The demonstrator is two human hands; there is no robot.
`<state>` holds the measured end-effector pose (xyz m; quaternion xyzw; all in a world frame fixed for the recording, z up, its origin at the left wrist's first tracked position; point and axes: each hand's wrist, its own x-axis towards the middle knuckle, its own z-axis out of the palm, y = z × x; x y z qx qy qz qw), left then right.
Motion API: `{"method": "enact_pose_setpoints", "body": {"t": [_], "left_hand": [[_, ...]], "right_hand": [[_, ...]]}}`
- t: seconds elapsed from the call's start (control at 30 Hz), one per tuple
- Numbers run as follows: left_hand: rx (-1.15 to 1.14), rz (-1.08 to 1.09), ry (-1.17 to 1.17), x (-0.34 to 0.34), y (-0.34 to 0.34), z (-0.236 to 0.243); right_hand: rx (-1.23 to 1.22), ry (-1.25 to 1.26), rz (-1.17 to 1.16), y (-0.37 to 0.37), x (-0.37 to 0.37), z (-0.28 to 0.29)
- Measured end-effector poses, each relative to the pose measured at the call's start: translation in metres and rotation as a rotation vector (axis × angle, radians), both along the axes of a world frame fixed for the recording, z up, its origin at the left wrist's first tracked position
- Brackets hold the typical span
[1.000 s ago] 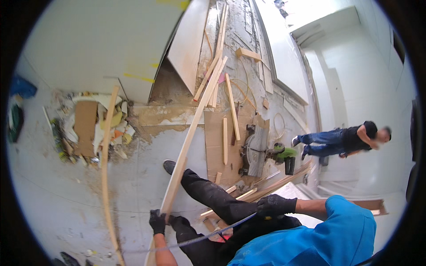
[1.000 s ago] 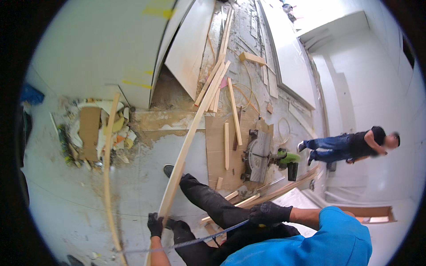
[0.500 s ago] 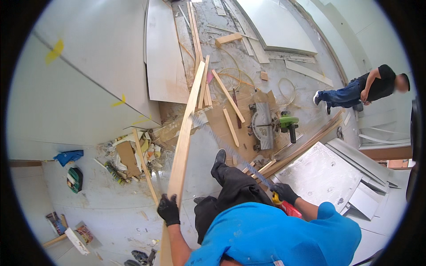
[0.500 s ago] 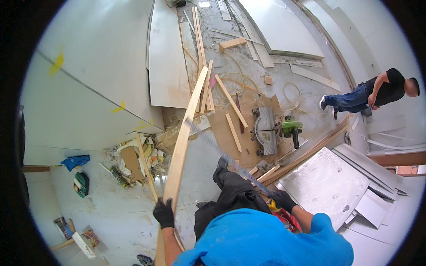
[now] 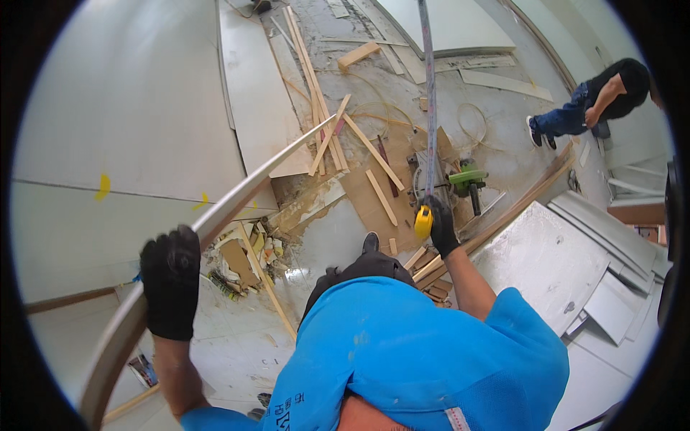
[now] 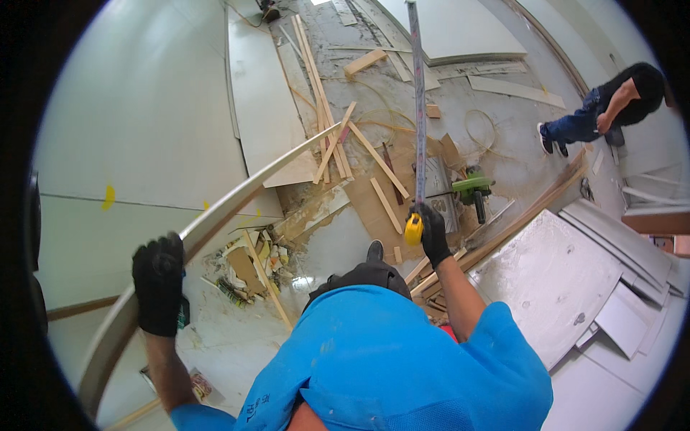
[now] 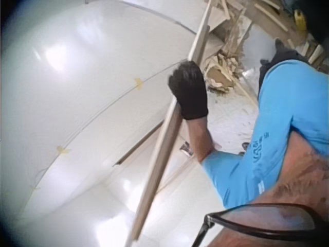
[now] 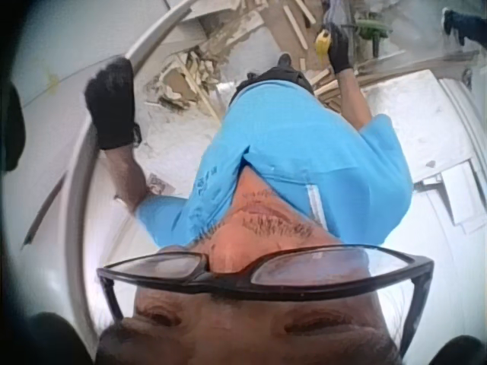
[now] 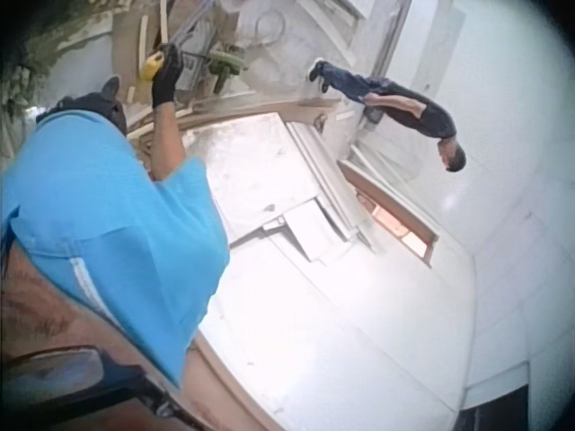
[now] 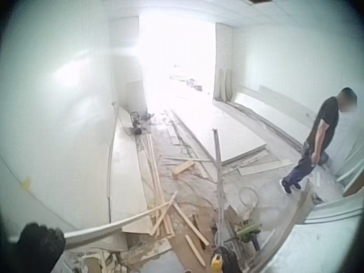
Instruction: The person measures wooden planks with a tape measure, marks them, and cuts them to size using a miter saw. The person then stacks the cut pieces.
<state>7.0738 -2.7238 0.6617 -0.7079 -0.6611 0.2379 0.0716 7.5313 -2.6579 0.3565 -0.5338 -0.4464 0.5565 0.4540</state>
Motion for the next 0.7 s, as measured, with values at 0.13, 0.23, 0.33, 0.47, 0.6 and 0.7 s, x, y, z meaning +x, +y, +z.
{"method": "enact_pose_setpoints", "body": {"t": [0.13,0.23,0.33,0.47,0.6,0.7], "left_hand": [[0.258,-0.548,0.302,0.028,0.087,0.07],[0.395,-0.763,0.194,0.069,0.162,0.111],[0.532,-0.921,0.081,0.097,0.228,0.103],[0.64,-1.128,0.184,0.18,0.315,0.052],[0.686,-1.426,0.371,0.228,0.325,0.077],[1.687,-0.692,2.805,0.26,0.356,0.071]], "right_hand": [[0.044,0.353,-0.017,0.053,-0.051,0.032],[0.441,0.045,-0.041,0.075,-0.071,0.137],[0.69,-0.288,-0.079,0.103,-0.066,0.185],[0.553,0.472,-0.217,0.098,-0.066,0.269],[0.954,0.389,-0.11,0.129,-0.074,0.328],[0.943,0.481,-0.053,0.151,-0.087,0.37]]}}
